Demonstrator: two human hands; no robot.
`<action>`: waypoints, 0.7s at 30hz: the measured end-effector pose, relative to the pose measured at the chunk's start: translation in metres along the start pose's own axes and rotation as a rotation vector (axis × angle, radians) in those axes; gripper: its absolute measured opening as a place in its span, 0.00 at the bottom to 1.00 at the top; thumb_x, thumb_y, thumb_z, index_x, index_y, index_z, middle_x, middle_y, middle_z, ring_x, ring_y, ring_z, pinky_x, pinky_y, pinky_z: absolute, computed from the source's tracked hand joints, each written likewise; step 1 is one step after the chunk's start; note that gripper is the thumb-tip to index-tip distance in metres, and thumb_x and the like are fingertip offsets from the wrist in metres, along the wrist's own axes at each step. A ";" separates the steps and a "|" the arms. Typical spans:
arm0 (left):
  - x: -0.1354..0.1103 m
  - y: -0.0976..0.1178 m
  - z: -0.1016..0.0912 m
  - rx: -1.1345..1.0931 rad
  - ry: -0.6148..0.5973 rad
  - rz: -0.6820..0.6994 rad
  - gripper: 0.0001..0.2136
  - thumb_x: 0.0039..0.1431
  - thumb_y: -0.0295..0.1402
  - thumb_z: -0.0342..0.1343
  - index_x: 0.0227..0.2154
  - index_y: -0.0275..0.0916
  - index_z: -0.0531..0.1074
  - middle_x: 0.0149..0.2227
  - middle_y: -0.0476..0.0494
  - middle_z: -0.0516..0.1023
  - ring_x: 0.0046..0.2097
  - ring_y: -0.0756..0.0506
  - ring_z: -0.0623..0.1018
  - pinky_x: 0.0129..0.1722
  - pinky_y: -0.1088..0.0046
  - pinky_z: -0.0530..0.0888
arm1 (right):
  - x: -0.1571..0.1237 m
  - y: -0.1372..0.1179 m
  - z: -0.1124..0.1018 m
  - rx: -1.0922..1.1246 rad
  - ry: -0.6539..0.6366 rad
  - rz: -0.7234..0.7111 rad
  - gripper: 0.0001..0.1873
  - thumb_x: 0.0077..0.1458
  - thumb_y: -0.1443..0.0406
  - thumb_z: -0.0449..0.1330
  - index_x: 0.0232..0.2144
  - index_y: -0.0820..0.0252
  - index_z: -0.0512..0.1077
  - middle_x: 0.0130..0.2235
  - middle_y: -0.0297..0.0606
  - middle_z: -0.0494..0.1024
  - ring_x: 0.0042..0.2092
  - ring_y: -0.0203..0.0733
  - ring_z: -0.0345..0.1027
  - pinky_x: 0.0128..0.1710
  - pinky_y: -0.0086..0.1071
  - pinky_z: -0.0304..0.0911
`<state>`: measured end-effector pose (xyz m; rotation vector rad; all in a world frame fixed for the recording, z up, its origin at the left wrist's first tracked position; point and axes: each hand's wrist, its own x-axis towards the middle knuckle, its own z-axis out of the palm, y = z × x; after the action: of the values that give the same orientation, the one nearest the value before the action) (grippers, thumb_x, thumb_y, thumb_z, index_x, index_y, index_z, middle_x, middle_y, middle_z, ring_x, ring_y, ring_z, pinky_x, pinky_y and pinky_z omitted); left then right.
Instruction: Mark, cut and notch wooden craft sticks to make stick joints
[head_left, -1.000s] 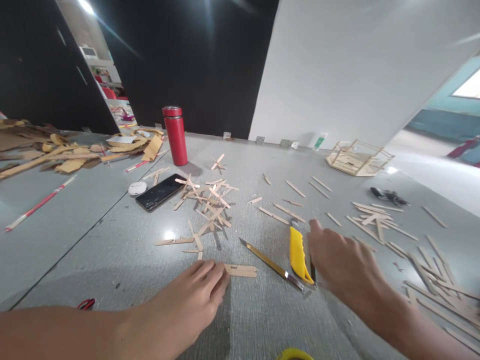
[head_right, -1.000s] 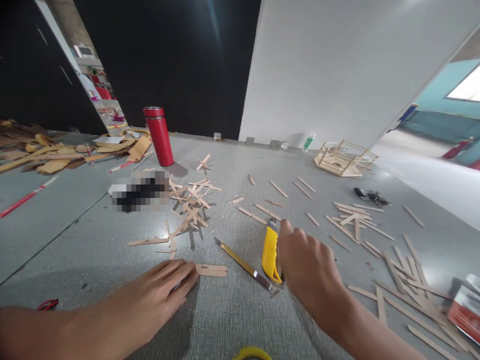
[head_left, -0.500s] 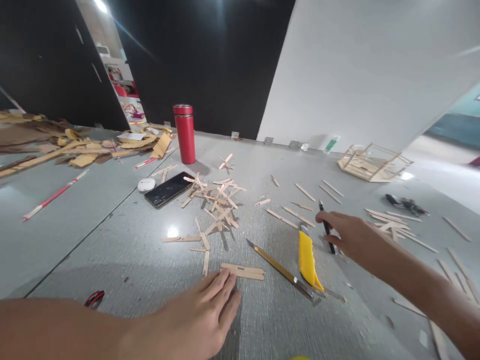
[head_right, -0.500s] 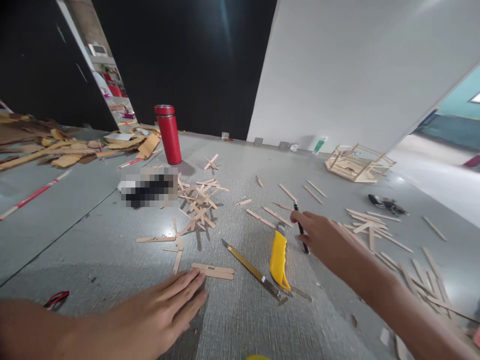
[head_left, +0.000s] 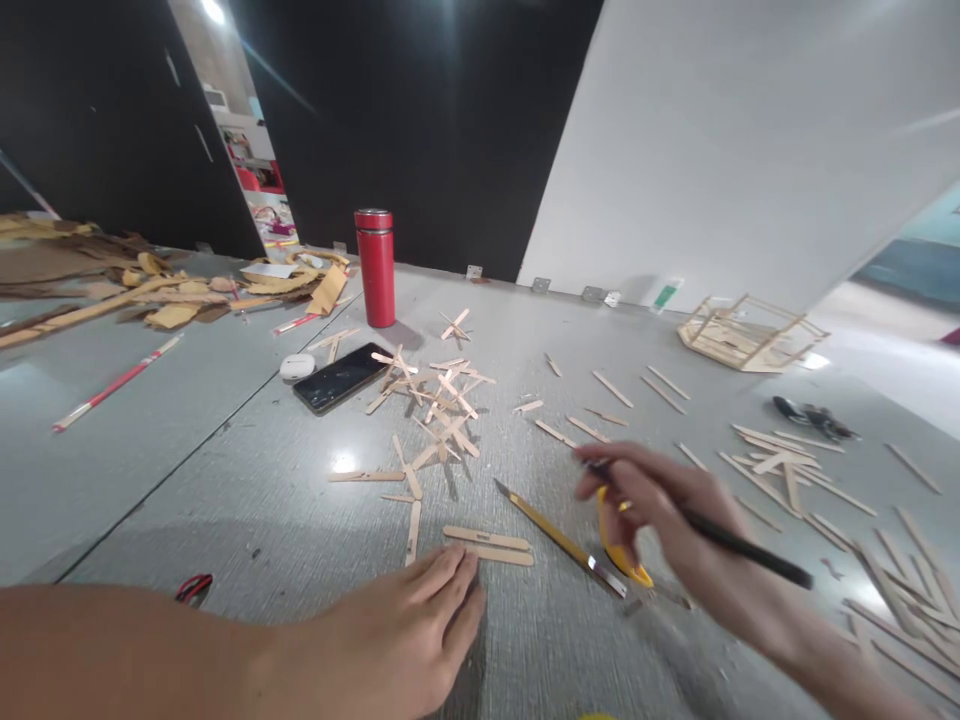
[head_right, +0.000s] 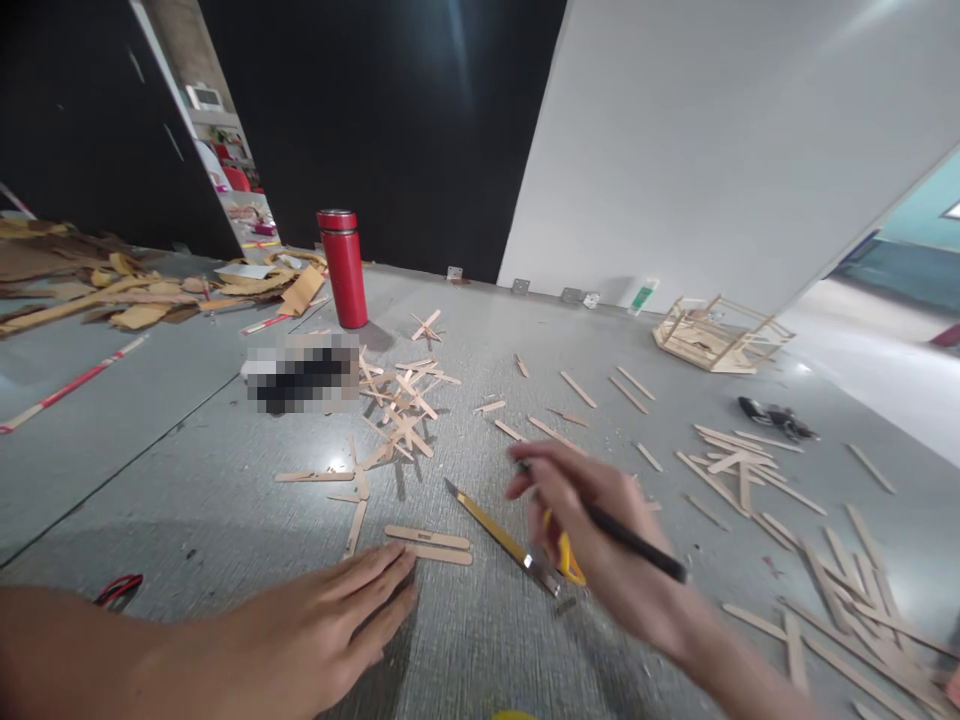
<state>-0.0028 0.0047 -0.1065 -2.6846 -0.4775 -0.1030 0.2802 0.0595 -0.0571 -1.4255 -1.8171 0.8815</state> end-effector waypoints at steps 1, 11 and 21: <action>0.000 0.000 0.000 0.000 0.002 -0.003 0.20 0.73 0.29 0.43 0.57 0.27 0.75 0.59 0.35 0.77 0.61 0.38 0.74 0.61 0.61 0.66 | -0.005 0.001 0.017 0.159 -0.124 0.102 0.21 0.69 0.48 0.52 0.45 0.58 0.74 0.32 0.38 0.79 0.22 0.36 0.68 0.21 0.32 0.63; 0.001 0.003 0.009 -0.022 0.083 -0.046 0.17 0.71 0.31 0.49 0.54 0.26 0.77 0.56 0.33 0.79 0.59 0.37 0.76 0.60 0.61 0.67 | -0.005 0.028 0.051 -0.003 -0.232 -0.072 0.15 0.71 0.56 0.54 0.42 0.56 0.77 0.36 0.37 0.72 0.36 0.40 0.69 0.37 0.34 0.63; 0.004 -0.002 -0.001 -0.032 0.069 0.013 0.20 0.74 0.31 0.41 0.54 0.25 0.76 0.56 0.33 0.79 0.60 0.38 0.76 0.59 0.62 0.69 | -0.017 0.005 0.044 -0.391 -0.506 -0.167 0.18 0.74 0.59 0.50 0.36 0.56 0.75 0.39 0.37 0.71 0.39 0.41 0.69 0.39 0.34 0.62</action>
<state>0.0002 0.0072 -0.1039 -2.7050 -0.4407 -0.2011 0.2495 0.0388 -0.0875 -1.3234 -2.5633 0.8881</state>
